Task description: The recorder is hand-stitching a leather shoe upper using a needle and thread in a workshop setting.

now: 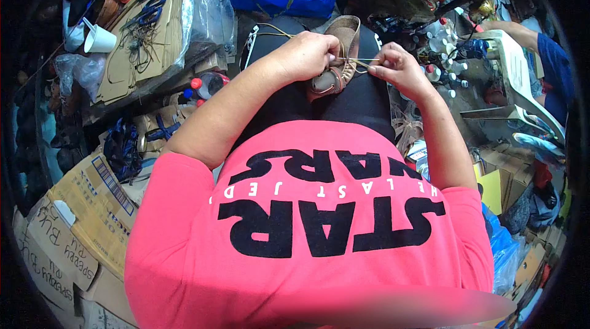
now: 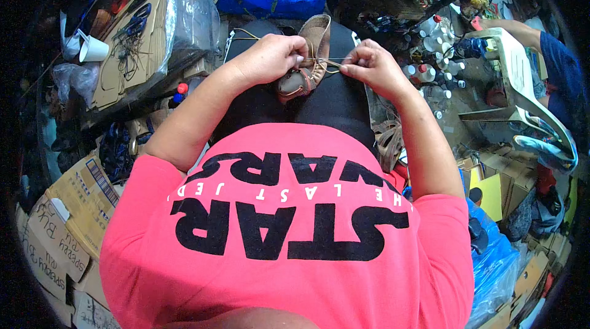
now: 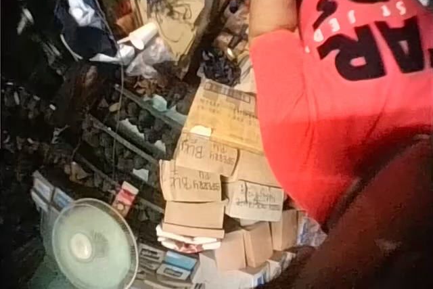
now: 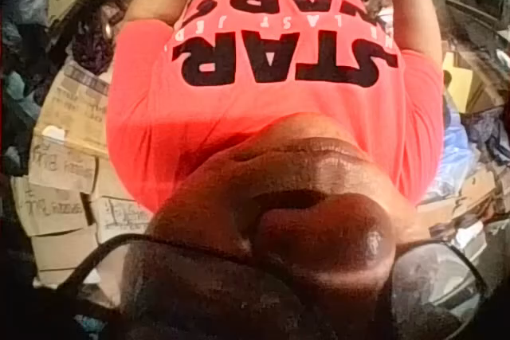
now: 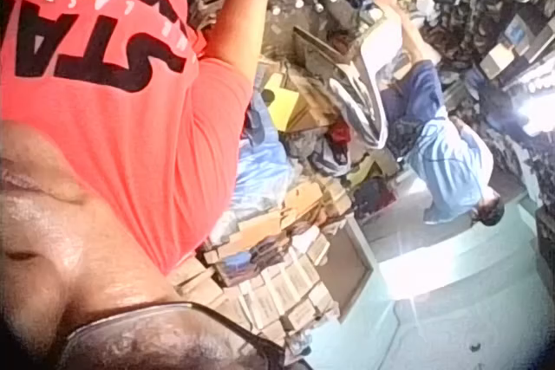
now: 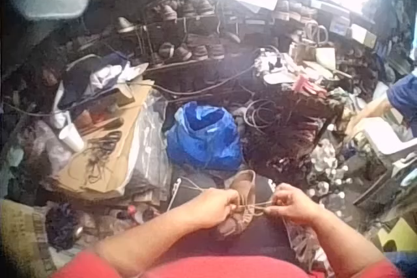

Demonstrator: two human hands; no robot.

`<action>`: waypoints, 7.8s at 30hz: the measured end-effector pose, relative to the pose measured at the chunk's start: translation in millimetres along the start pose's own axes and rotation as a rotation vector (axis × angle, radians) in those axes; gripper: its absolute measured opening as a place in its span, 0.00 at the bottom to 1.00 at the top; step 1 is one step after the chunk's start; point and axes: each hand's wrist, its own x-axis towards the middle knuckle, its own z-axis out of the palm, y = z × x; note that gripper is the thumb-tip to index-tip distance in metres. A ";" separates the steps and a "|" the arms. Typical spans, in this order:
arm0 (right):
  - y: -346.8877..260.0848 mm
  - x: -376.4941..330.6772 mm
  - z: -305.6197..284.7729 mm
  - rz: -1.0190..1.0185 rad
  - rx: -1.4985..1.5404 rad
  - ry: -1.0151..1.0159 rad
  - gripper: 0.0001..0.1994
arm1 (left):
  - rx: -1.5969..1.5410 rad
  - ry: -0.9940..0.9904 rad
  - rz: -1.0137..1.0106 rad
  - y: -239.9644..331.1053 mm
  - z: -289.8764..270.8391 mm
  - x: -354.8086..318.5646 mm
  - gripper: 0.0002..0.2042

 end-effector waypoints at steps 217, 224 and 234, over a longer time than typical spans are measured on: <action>-59.2 2.6 2.7 -0.149 -0.445 0.020 0.09 | -0.582 -0.352 0.064 -33.7 -11.1 58.9 0.13; -61.6 15.5 -4.8 -0.109 -0.406 -0.102 0.11 | -0.523 -0.370 0.121 -32.7 -11.8 65.0 0.15; -13.3 33.4 -8.3 0.009 0.076 -0.240 0.12 | -0.444 -0.337 0.192 -36.8 -7.7 64.5 0.21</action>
